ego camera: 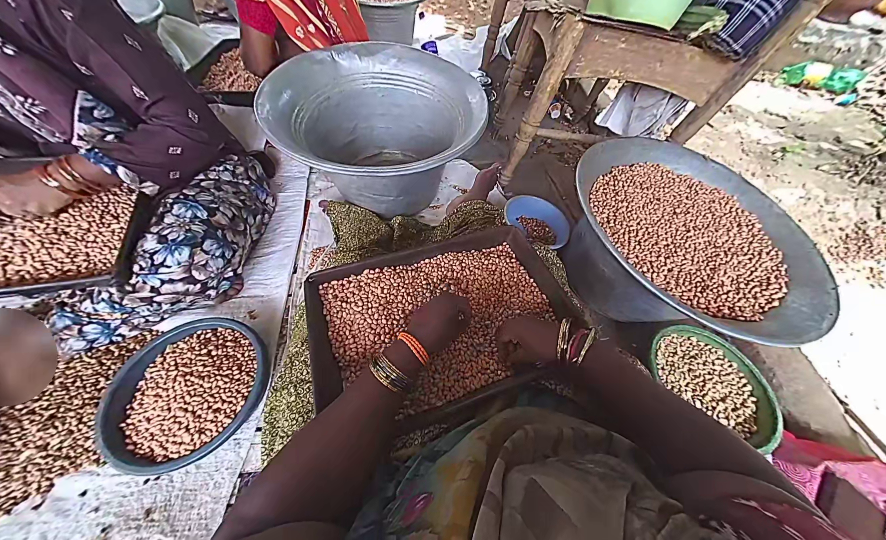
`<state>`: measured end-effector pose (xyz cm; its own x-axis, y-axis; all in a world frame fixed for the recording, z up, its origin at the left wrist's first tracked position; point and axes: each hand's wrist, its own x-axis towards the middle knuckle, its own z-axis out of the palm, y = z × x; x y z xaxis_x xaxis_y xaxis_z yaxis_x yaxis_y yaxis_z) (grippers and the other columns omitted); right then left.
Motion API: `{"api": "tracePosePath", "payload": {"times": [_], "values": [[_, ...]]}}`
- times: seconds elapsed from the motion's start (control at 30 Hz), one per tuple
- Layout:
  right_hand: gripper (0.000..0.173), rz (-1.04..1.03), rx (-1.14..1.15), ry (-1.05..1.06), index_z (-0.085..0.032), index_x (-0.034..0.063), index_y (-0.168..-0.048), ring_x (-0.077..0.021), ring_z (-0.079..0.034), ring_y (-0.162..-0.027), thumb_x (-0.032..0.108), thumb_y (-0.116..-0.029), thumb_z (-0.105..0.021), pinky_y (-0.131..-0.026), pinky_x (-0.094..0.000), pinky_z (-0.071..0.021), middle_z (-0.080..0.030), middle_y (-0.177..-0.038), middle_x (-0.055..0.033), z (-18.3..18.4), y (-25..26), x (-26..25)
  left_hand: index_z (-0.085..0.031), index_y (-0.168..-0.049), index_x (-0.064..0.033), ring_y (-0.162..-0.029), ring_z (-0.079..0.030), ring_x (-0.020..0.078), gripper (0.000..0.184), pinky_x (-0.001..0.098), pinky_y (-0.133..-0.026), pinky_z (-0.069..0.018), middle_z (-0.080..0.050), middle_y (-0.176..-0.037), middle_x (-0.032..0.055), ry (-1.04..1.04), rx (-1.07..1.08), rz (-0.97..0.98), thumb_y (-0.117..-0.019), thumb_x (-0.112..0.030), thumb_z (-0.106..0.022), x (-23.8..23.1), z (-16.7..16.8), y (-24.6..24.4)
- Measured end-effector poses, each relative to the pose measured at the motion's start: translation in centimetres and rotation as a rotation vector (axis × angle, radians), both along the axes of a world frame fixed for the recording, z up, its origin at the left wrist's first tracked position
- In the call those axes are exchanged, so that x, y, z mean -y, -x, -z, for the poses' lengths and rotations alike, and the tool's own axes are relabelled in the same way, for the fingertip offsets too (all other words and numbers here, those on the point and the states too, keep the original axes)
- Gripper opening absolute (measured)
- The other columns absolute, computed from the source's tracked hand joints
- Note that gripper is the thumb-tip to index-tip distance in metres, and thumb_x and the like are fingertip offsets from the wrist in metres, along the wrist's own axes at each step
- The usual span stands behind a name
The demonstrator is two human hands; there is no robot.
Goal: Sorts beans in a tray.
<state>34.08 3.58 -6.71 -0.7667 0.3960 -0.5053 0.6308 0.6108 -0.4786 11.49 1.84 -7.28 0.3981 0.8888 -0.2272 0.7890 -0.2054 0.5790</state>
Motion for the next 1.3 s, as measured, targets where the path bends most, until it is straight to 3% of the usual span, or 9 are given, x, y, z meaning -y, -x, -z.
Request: {"api": "tracePosePath", "payload": {"times": [0.27,0.47,0.7,0.87,0.97,1.03,1.1,1.2,1.3], "values": [[0.022,-0.016,0.001,-0.027,-0.072,-0.0031,-0.113,-0.0382,-0.065,-0.101,0.007,-0.0934,-0.070,-0.095,-0.0557,-0.0493,-0.069,-0.106,-0.0230,0.4,0.3,0.1,-0.071,-0.115,0.0003,-0.112,-0.066,0.0356,0.023,0.0574,-0.098,-0.0515,-0.068,-0.118,0.0196,-0.016,-0.040,0.145,-0.1018,-0.013,-0.057,0.0,-0.3,0.4],[0.019,-0.064,-0.023,-0.052,-0.072,-0.0040,-0.103,-0.0383,-0.065,-0.098,0.012,-0.0955,-0.067,-0.090,-0.0577,-0.0500,-0.068,-0.102,-0.0220,0.7,0.6,0.3,-0.073,-0.113,-0.0033,-0.116,-0.065,0.0402,0.025,0.0662,-0.096,-0.0501,-0.070,-0.119,0.0202,0.094,-0.202,0.310,-0.1004,-0.021,-0.062,0.1,0.4,-0.3],[0.022,0.060,0.131,-0.075,-0.072,-0.0007,-0.104,-0.0368,-0.067,-0.097,0.019,-0.0958,-0.067,-0.084,-0.0601,-0.0514,-0.070,-0.101,-0.0197,-0.1,1.4,1.1,-0.072,-0.118,-0.0054,-0.119,-0.065,0.0414,0.026,0.0673,-0.094,-0.0510,-0.068,-0.123,0.0200,0.091,-0.334,0.278,-0.1031,-0.021,-0.057,0.4,0.0,-0.7],[0.027,0.162,0.178,-0.110,-0.071,0.0010,-0.114,-0.0411,-0.066,-0.110,0.022,-0.0982,-0.065,-0.091,-0.0647,-0.0501,-0.069,-0.113,-0.0229,-0.1,2.0,1.2,-0.068,-0.121,-0.0010,-0.119,-0.064,0.0460,0.030,0.0704,-0.093,-0.0496,-0.066,-0.126,0.0247,0.161,-0.382,0.149,-0.1052,-0.021,-0.051,0.7,-0.6,-1.7],[0.023,0.372,-0.048,-0.040,-0.069,-0.0041,-0.108,-0.0311,-0.065,-0.092,0.015,-0.0956,-0.066,-0.083,-0.0516,-0.0518,-0.067,-0.100,-0.0195,-0.6,1.0,1.0,-0.065,-0.119,0.0049,-0.105,-0.066,0.0316,0.028,0.0507,-0.094,-0.0525,-0.067,-0.113,0.0203,0.152,0.047,0.039,-0.1072,-0.015,-0.050,0.2,0.3,-0.3],[0.011,0.543,-0.315,0.229,-0.061,-0.0031,-0.104,-0.0123,-0.061,-0.075,0.005,-0.0977,-0.058,-0.071,-0.0303,-0.0526,-0.064,-0.089,-0.0076,-0.6,-0.3,0.8,-0.055,-0.107,0.0020,-0.063,-0.053,0.0078,0.016,0.0225,-0.060,-0.0454,-0.061,-0.082,0.0039,0.269,0.626,-0.180,-0.1067,-0.007,-0.042,0.4,1.3,0.3],[0.014,0.564,-0.380,0.476,-0.054,0.0003,-0.112,-0.0111,-0.068,-0.074,-0.003,-0.0983,-0.050,-0.068,-0.0283,-0.0584,-0.068,-0.092,-0.0054,-0.6,-1.1,0.8,-0.048,-0.110,-0.0051,-0.058,-0.056,0.0056,0.015,0.0202,-0.055,-0.0485,-0.062,-0.081,0.0011,0.489,1.008,-0.315,-0.1068,-0.008,-0.034,0.7,1.2,0.4],[0.018,0.237,-0.260,0.291,-0.066,-0.0079,-0.109,-0.0183,-0.066,-0.083,-0.003,-0.0913,-0.065,-0.078,-0.0362,-0.0547,-0.069,-0.100,-0.0151,-0.1,-0.9,0.8,-0.054,-0.115,-0.0013,-0.064,-0.055,0.0048,0.017,0.0205,-0.061,-0.0485,-0.058,-0.083,-0.0009,0.459,0.752,-0.234,-0.1082,-0.012,-0.043,0.6,0.5,0.7],[0.020,-0.016,-0.134,0.094,-0.075,-0.0037,-0.105,-0.0350,-0.066,-0.098,0.010,-0.0908,-0.075,-0.092,-0.0535,-0.0491,-0.070,-0.104,-0.0225,0.8,0.1,0.6,-0.062,-0.119,0.0033,-0.077,-0.055,0.0110,0.023,0.0308,-0.075,-0.0491,-0.063,-0.094,0.0087,0.318,0.358,0.137,-0.1027,-0.013,-0.059,0.4,0.3,0.8]]}}
